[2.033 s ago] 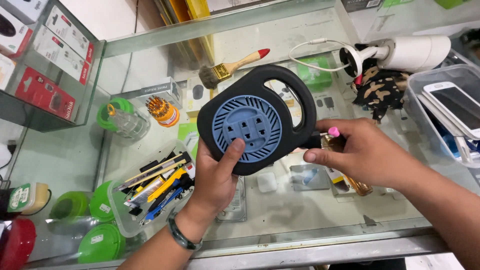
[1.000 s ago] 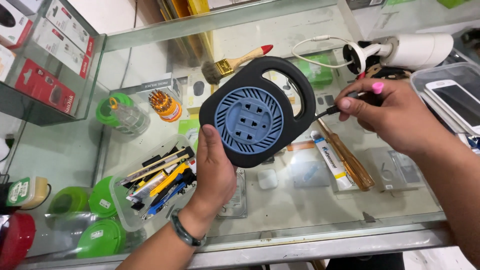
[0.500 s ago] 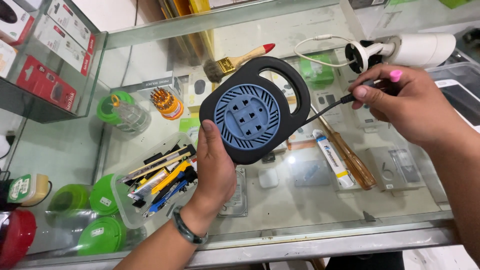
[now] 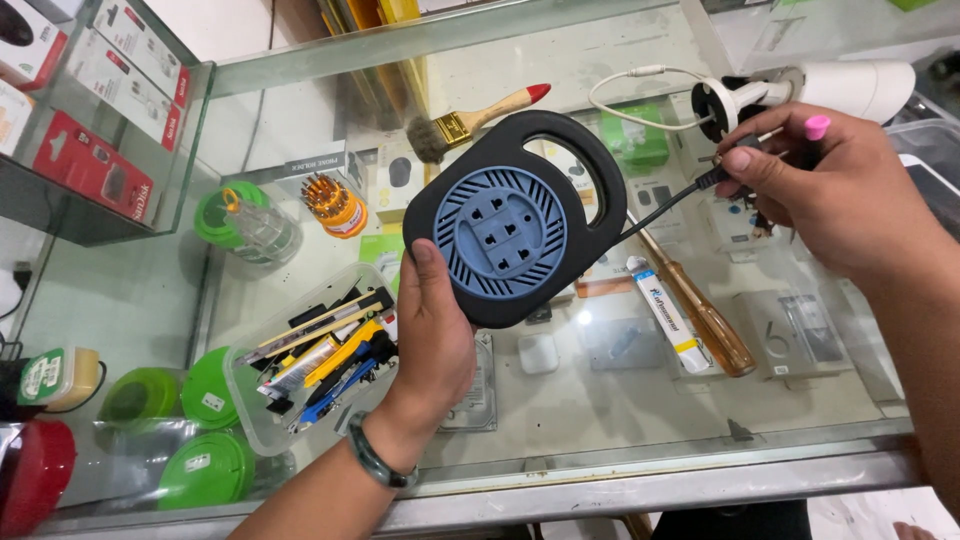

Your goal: Disassembling a circular power strip by removing screws from the back casing using a screwdriver.

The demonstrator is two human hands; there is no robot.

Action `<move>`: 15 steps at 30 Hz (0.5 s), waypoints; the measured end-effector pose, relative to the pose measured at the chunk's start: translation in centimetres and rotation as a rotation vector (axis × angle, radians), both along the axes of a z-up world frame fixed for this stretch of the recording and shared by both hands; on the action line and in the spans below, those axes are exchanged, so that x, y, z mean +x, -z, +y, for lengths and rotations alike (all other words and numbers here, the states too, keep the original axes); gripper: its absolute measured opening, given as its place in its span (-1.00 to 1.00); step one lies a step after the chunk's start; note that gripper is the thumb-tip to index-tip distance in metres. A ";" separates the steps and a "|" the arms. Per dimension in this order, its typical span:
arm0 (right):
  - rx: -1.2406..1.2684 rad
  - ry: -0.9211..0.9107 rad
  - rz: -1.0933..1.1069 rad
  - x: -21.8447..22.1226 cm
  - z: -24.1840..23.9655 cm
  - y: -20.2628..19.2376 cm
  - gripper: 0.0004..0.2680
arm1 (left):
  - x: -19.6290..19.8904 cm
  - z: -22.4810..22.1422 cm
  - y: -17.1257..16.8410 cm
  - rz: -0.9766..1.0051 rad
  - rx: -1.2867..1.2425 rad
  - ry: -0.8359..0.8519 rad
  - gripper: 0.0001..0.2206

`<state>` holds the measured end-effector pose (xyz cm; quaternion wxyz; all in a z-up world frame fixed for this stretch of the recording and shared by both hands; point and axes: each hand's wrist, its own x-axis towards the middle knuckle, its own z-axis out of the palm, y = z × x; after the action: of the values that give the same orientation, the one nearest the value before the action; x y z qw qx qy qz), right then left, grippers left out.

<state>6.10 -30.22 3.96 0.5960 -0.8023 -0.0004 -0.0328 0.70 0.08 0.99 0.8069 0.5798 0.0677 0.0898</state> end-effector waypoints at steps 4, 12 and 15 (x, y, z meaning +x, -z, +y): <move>-0.171 0.060 0.222 -2.0 4.3 -4.1 -0.92 | 0.1 0.1 -0.1 0.037 0.054 -0.022 -0.31; -0.573 -0.108 0.126 -1.0 3.9 -0.3 -0.68 | 0.4 -0.2 0.3 0.004 0.001 0.009 -0.37; -0.642 -0.042 -0.099 -0.2 1.9 1.4 -0.68 | 0.4 -0.1 0.2 0.021 0.045 -0.039 -0.41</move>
<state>5.91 -28.27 2.59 0.3124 -0.9465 -0.0565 -0.0577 1.09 0.01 0.81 0.7911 0.5973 0.0851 0.1009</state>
